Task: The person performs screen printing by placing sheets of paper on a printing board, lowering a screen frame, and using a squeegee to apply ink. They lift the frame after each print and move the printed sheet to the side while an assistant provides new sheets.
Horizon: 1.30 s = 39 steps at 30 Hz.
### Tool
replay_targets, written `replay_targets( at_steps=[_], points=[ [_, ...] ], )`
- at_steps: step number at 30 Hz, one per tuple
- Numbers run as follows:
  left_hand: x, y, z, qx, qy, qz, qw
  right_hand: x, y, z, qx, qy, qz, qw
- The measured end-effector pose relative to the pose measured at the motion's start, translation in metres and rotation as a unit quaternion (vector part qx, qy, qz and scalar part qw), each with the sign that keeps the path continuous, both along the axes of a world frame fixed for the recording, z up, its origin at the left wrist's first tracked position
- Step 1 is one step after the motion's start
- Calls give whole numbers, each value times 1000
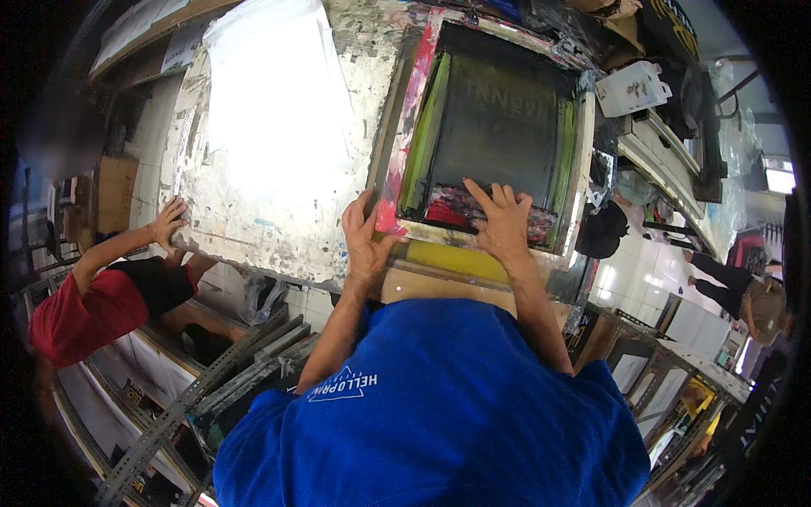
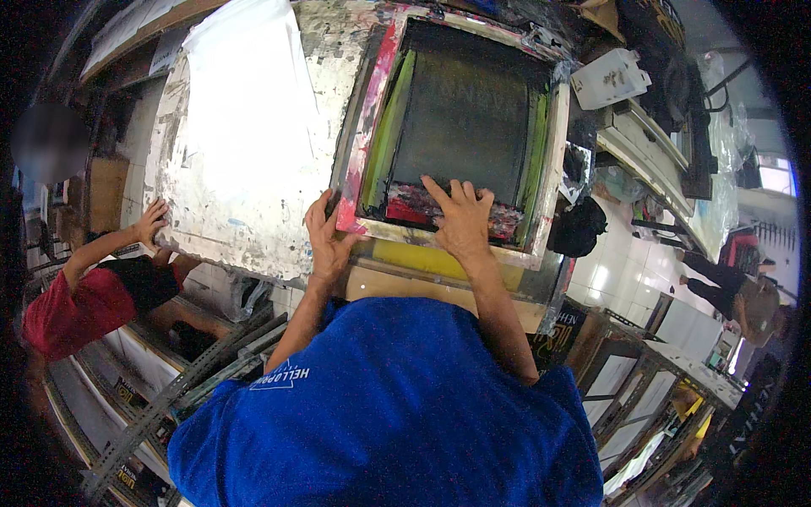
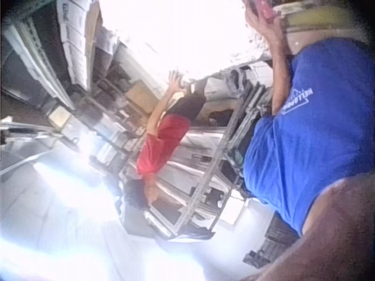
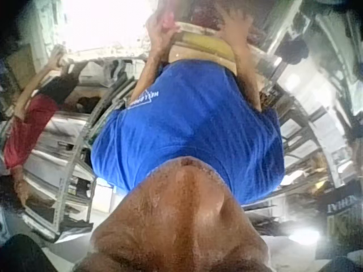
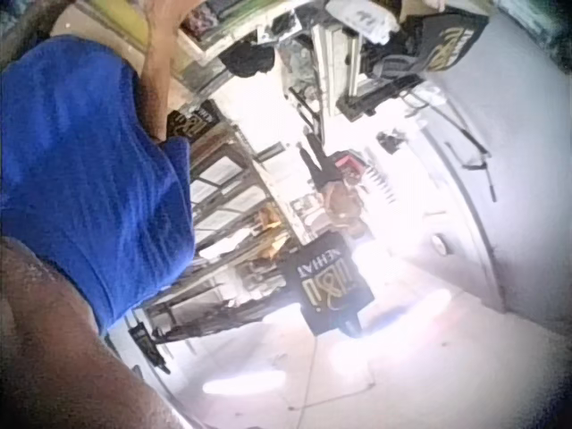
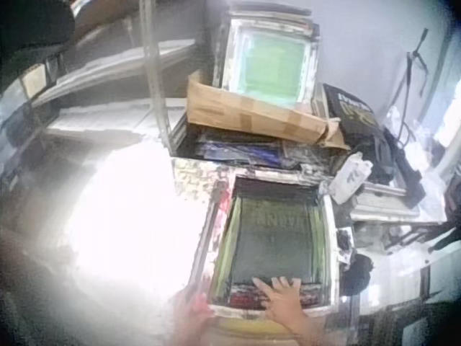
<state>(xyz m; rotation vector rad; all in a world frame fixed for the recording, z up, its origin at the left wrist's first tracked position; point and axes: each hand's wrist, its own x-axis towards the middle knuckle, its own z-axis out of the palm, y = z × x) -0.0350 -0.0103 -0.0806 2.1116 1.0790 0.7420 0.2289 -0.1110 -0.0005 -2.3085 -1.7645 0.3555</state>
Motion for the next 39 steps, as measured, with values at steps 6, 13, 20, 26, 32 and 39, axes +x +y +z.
replay_targets(
  at_steps=[6, 13, 20, 26, 32, 39],
  points=[
    [-4, -1, 2, 14, 9, -3, 1000, 50, 52, -37, 126, -21, -32, 991],
    [-6, -2, 1, 13, 17, 4, 1000, 140, 150, -53, 206, -104, -26, 973],
    [-6, -3, 0, 4, 25, 1, 1000, 209, 225, -51, 169, -111, -36, 979],
    [-6, -3, 1, -1, -9, 0, 1000, 259, 266, -35, 206, -79, 31, 975],
    [-5, -4, 1, 9, -24, 9, 1000, 241, 271, -8, 207, 6, 5, 978],
    [-3, -5, 9, -44, -29, -1, 999, 250, 209, -3, 254, 167, -88, 949]
  ],
)
